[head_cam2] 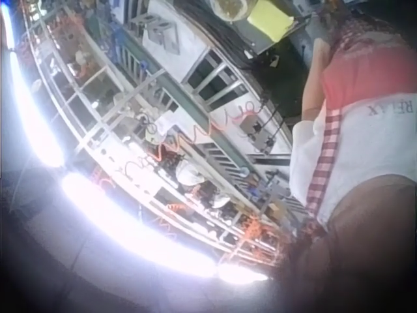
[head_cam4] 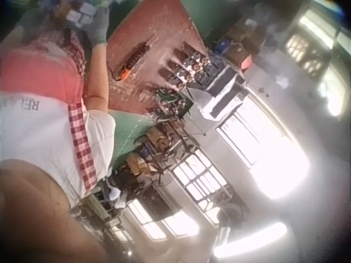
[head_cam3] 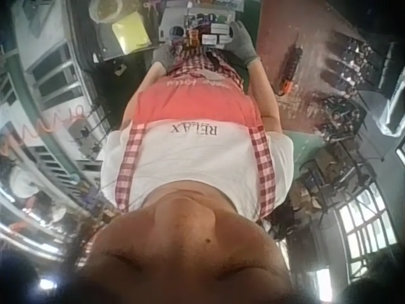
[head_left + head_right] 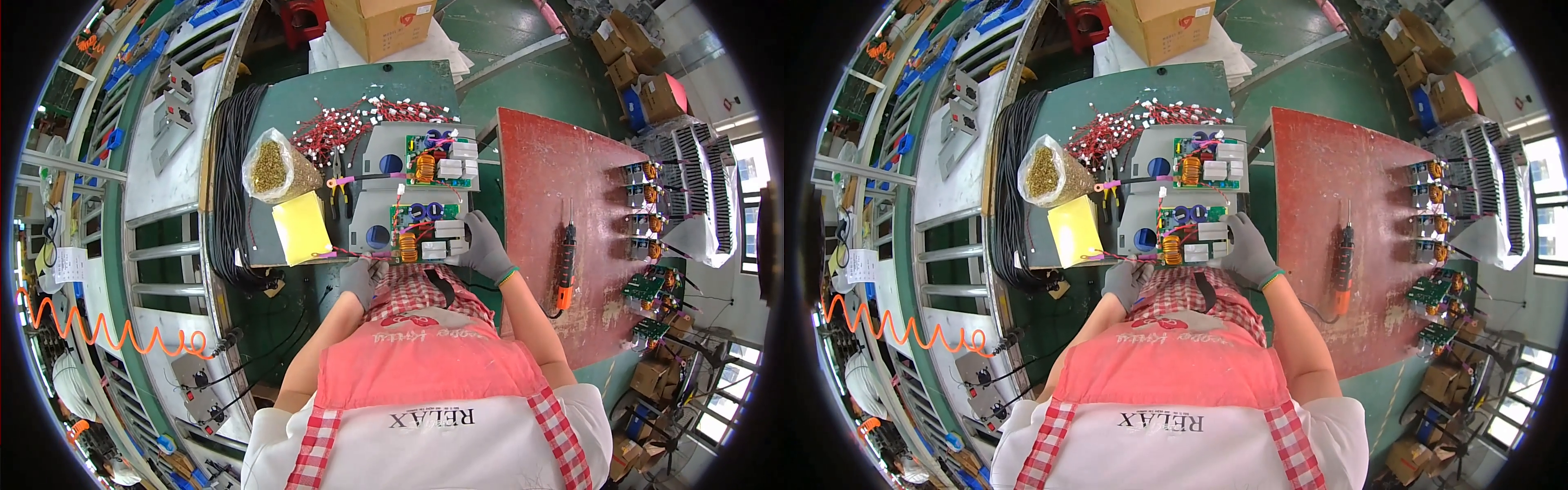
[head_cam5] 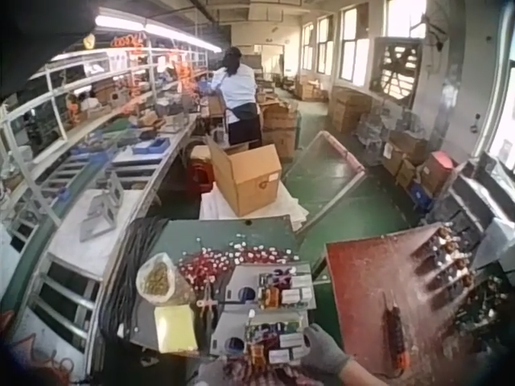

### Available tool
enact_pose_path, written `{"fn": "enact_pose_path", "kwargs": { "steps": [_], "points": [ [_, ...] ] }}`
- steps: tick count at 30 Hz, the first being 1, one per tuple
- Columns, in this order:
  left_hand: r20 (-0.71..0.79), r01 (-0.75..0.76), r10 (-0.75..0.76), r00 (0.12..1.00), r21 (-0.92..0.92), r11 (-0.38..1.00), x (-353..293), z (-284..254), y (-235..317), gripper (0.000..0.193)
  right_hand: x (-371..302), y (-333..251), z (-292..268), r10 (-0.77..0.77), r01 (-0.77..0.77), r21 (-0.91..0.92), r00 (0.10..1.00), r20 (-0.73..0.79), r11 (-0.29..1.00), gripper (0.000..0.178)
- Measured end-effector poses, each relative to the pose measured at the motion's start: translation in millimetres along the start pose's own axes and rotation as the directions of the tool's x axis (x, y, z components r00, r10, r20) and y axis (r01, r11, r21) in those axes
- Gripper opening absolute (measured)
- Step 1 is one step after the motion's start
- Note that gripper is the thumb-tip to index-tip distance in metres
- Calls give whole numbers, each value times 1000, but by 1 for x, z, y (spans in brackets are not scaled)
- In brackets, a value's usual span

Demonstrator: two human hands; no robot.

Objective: The person assembles electronic components by securing circuit boards and control panels into electronic casings with screws using an electric screwdriver.

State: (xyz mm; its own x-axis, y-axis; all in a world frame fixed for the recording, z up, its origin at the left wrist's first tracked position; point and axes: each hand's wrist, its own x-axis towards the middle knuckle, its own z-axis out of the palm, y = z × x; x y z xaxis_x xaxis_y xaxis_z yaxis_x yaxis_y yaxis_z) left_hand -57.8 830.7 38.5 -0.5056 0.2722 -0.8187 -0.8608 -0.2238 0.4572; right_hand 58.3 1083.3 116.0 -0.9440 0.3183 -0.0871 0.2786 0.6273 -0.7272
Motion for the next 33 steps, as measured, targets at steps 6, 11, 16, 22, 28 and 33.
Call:
{"fn": "enact_pose_path", "kwargs": {
  "steps": [6, 11, 16, 22, 28, 33],
  "points": [
    [-25, 47, -46, 999, 51, 998, 5, 9, 6, 16, -2, 6, -1, 91, -91, 20, 996, 3, 996, 80],
    [-2, 230, -244, 970, 337, 913, -17, 29, 41, 18, -10, 12, 4, 171, -171, -5, 985, 4, 985, 85],
    [291, -354, 259, 921, 903, 242, 17, 59, 47, 31, -20, 17, 17, 133, -97, 434, 990, -54, 896, 93],
    [506, -512, 362, 783, 854, -87, 32, 90, 35, 38, -16, 20, 17, 280, -293, 367, 956, 89, 883, 74],
    [532, -479, 411, 741, 847, -232, 37, 88, 29, 33, -16, 32, 22, 271, -277, 264, 961, 57, 924, 68],
    [541, -401, 417, 730, 834, -380, 48, 87, 20, 30, -16, 34, 22, 266, -269, 103, 963, 47, 957, 64]
  ]
}}
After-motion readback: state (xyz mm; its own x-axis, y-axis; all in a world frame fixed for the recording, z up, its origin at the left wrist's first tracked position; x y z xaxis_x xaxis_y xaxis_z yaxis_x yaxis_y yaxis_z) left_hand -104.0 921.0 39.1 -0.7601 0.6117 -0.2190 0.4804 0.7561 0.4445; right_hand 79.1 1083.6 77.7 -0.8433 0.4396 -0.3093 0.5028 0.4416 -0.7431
